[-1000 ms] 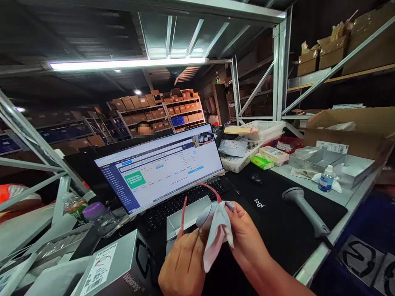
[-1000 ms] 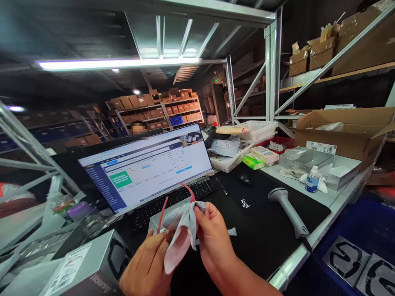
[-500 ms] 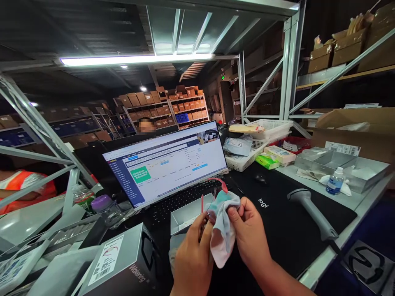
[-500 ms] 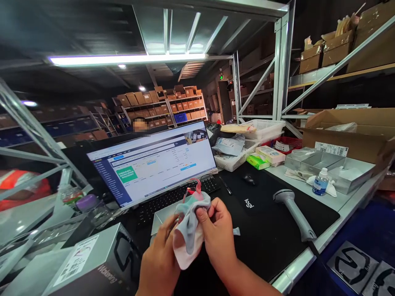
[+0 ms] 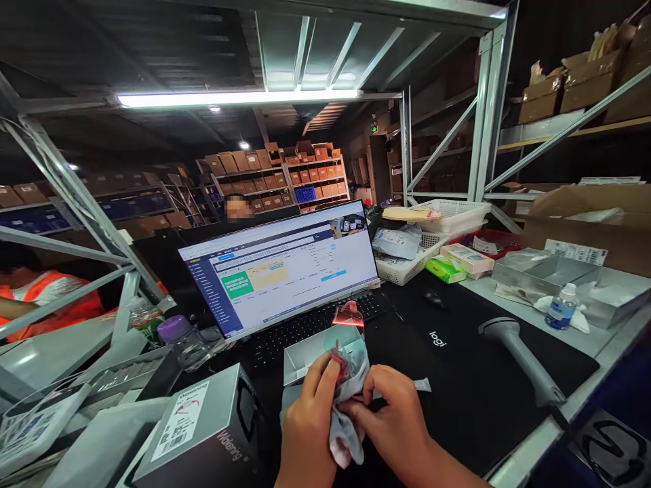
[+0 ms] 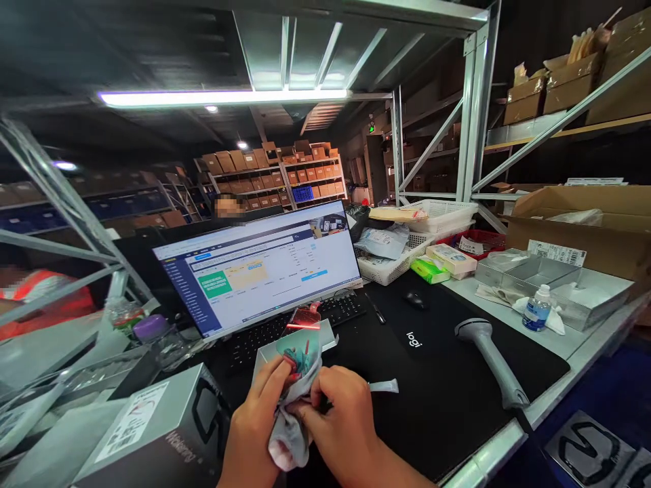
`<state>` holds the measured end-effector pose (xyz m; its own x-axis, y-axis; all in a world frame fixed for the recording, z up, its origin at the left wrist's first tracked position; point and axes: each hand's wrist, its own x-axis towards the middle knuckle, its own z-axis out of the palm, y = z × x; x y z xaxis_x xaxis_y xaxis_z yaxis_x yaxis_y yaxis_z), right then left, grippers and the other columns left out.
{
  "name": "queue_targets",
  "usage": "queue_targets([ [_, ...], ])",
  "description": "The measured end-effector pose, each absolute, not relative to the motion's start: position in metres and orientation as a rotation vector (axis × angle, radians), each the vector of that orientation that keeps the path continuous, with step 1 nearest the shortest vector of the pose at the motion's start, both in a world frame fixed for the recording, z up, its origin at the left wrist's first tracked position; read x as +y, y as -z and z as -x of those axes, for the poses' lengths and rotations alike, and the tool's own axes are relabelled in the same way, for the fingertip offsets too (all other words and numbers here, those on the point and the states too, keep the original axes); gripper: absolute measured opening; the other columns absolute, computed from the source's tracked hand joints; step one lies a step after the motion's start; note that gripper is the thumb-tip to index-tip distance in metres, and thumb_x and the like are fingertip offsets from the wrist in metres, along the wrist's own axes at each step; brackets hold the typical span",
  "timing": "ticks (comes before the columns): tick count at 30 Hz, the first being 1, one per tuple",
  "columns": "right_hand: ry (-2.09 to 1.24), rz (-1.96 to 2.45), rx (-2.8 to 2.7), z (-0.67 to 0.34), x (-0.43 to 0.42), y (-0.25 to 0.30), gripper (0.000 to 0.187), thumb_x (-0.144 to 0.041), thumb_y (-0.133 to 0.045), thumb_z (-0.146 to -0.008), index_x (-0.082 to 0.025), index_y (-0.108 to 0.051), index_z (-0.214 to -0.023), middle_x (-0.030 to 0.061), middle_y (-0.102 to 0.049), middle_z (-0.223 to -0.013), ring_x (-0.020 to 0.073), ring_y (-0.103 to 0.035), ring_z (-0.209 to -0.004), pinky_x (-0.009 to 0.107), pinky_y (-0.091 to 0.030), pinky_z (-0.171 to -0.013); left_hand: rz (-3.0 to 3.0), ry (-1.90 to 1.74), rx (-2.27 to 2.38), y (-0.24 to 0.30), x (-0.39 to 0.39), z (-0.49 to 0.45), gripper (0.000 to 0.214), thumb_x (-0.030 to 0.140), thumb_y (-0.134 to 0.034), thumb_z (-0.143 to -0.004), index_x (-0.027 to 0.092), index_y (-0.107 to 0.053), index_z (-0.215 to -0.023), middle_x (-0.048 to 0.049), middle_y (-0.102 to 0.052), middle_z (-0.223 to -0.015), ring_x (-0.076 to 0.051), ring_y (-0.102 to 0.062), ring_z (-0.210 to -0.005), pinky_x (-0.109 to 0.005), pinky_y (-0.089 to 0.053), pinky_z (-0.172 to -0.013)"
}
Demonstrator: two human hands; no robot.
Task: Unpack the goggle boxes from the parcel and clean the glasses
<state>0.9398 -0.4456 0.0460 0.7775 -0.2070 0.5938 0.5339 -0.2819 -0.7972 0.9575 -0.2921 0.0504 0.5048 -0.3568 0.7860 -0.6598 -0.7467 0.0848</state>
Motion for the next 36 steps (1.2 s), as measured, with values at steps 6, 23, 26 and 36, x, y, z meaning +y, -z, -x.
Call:
queue_targets([
  [6, 0.465, 1.256, -0.106, -0.956, -0.471, -0.078, 0.044, -0.041, -0.074, -0.074, -0.024, -0.034, -0.063, -0.007, -0.042, -0.057, 0.0101, -0.036, -0.053, 0.021, -0.033, -0.05, -2.418, -1.264, -0.99, -0.065, -0.312, -0.949, 0.035, 0.017, -0.035, -0.1, 0.017, -0.056, -0.129, -0.0153, -0.075, -0.114, -0.018, -0.077, -0.072, -0.02, -0.057, -0.052],
  [23, 1.074, 1.744, -0.395, -0.934, -0.443, -0.047, 0.039, -0.026, -0.076, -0.082, -0.021, -0.042, -0.063, -0.0074, -0.055, -0.055, 0.0095, -0.05, -0.05, 0.02, -0.036, -0.053, -2.411, -1.038, -0.854, -0.055, -0.295, -0.945, 0.059, 0.004, -0.047, -0.083, 0.022, -0.048, -0.139, -0.0161, -0.059, -0.142, -0.025, -0.075, -0.1, -0.027, -0.064, -0.071],
  [26, 0.863, 1.727, -0.344, -0.942, -0.453, -0.049, 0.035, -0.022, -0.074, -0.079, -0.021, -0.043, -0.062, -0.0067, -0.056, -0.057, 0.0102, -0.051, -0.052, 0.02, -0.038, -0.053, -2.384, -0.962, -0.826, -0.059, -0.3, -0.948, 0.059, 0.006, -0.055, -0.081, 0.021, -0.047, -0.138, -0.0143, -0.064, -0.137, -0.024, -0.071, -0.111, -0.028, -0.063, -0.081],
  [36, 0.277, 1.895, -0.631, -0.973, -0.53, -0.105, 0.034, -0.03, -0.068, -0.087, -0.022, -0.04, -0.07, -0.0069, -0.052, -0.064, 0.0116, -0.045, -0.062, 0.022, -0.031, -0.058, -2.526, -1.332, -0.687, -0.096, -0.269, -0.948, 0.058, 0.015, -0.052, -0.093, 0.021, -0.038, -0.149, -0.0155, -0.048, -0.152, -0.031, -0.045, -0.142, -0.063, -0.045, -0.11],
])
